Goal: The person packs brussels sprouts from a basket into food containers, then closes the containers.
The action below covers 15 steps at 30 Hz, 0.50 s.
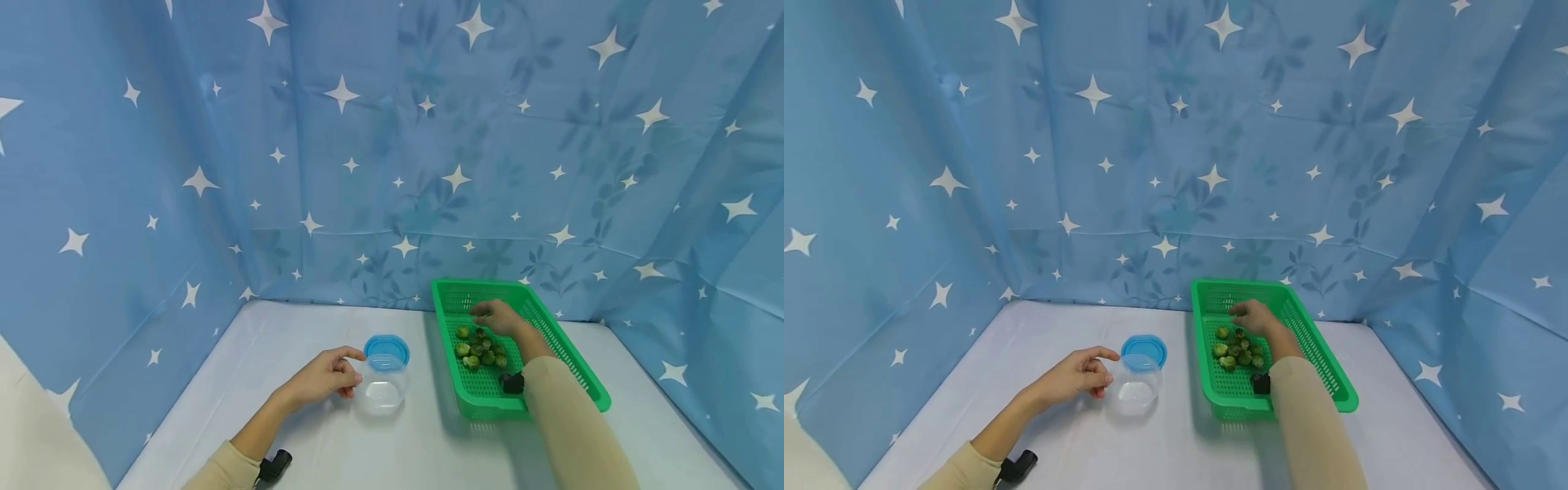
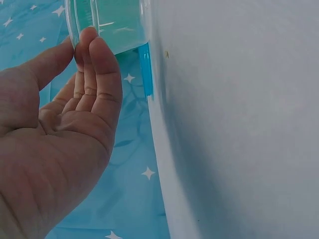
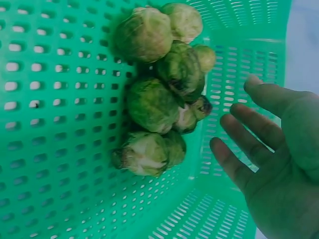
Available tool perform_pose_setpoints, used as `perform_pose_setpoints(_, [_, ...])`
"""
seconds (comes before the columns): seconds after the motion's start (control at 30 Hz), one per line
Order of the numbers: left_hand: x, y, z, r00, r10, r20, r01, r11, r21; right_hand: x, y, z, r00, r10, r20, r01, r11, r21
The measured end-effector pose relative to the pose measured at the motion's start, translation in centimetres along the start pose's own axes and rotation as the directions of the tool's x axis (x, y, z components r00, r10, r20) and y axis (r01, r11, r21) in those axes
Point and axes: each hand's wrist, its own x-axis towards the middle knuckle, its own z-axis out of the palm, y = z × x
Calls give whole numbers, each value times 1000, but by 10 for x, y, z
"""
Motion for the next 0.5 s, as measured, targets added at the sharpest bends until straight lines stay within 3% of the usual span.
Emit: perform_pose_setpoints(0.5, [1,0,1,1000,-2,-3,2,1000,-4,-5,0,3,987,90,137,-80,994,-75])
